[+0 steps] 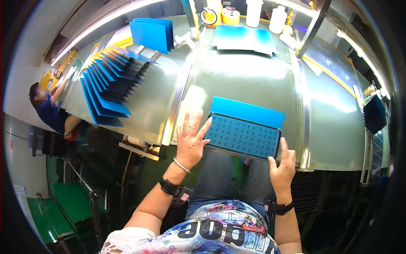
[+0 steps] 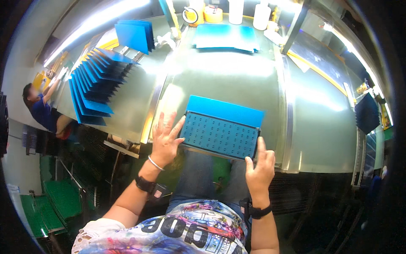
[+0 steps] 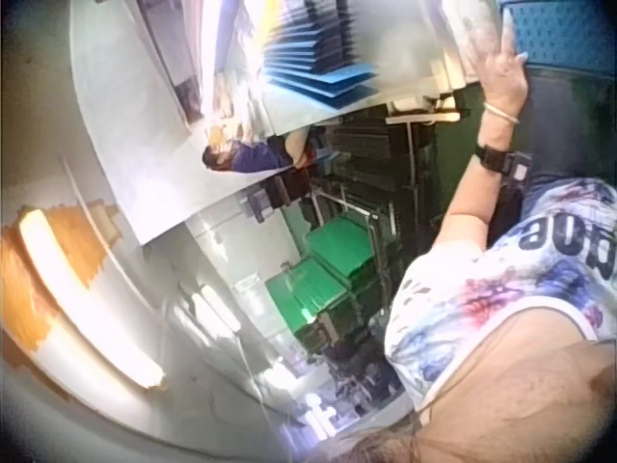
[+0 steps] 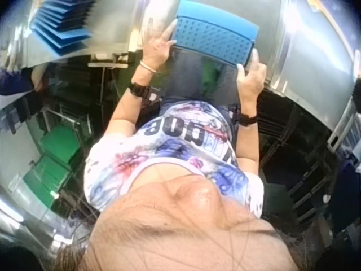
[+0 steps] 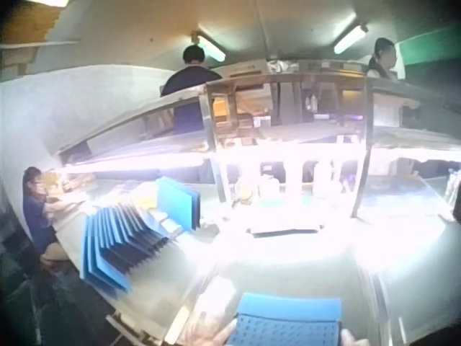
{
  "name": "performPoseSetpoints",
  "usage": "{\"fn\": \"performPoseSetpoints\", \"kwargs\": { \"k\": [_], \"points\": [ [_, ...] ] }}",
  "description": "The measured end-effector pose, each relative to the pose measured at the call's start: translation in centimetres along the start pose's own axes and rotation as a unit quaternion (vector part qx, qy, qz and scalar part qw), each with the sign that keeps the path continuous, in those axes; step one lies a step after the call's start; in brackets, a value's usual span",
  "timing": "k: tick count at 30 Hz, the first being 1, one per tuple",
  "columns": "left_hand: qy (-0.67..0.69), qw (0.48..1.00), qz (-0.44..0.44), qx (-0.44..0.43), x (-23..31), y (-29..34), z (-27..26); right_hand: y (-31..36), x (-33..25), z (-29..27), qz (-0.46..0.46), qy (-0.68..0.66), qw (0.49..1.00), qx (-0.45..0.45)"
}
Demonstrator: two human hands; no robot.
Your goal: Inspecting and organizing large circuit board films and plates at a light table in a factory.
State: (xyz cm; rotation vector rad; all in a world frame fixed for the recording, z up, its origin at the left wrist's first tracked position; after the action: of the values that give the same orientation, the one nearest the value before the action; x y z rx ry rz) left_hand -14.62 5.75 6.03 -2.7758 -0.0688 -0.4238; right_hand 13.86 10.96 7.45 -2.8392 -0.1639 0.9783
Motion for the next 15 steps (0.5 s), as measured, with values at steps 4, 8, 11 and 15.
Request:
{"fn": "performPoseSetpoints", "kwargs": {
  "k": [4,8,11,15],
  "points": [
    [0.005,0.993,0.041,-0.111,-1.1,0.1,1.1,-2.3,-0.4,1.0,-0.162,0.179,0.970,-0.017],
    [0.002,0.992,0.069,-0.103,-0.8,-0.1,0.8,-3.8,0.5,1.8,-0.208,0.255,0.944,-0.012],
    [-0.006,0.993,0.071,-0.096,-0.6,-0.4,0.4,-3.6,0.7,2.7,-0.240,0.263,0.934,0.019],
    [0.012,0.994,0.081,-0.075,-0.5,-1.1,0.8,-4.3,0.7,2.7,-0.250,0.248,0.936,0.017]
  ]
}}
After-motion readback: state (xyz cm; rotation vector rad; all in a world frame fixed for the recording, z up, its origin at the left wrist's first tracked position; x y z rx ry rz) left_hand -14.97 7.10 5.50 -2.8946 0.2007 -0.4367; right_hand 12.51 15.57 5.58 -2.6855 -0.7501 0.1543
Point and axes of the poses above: each hand's wrist, its own y-axis away from the middle knuckle, its own z-axis out of the palm, x = y × z, the point moved 4 cm from there along -y, towards the middle knuckle, and after that the axes turned 1 degree about z, right-handed, at the moved point
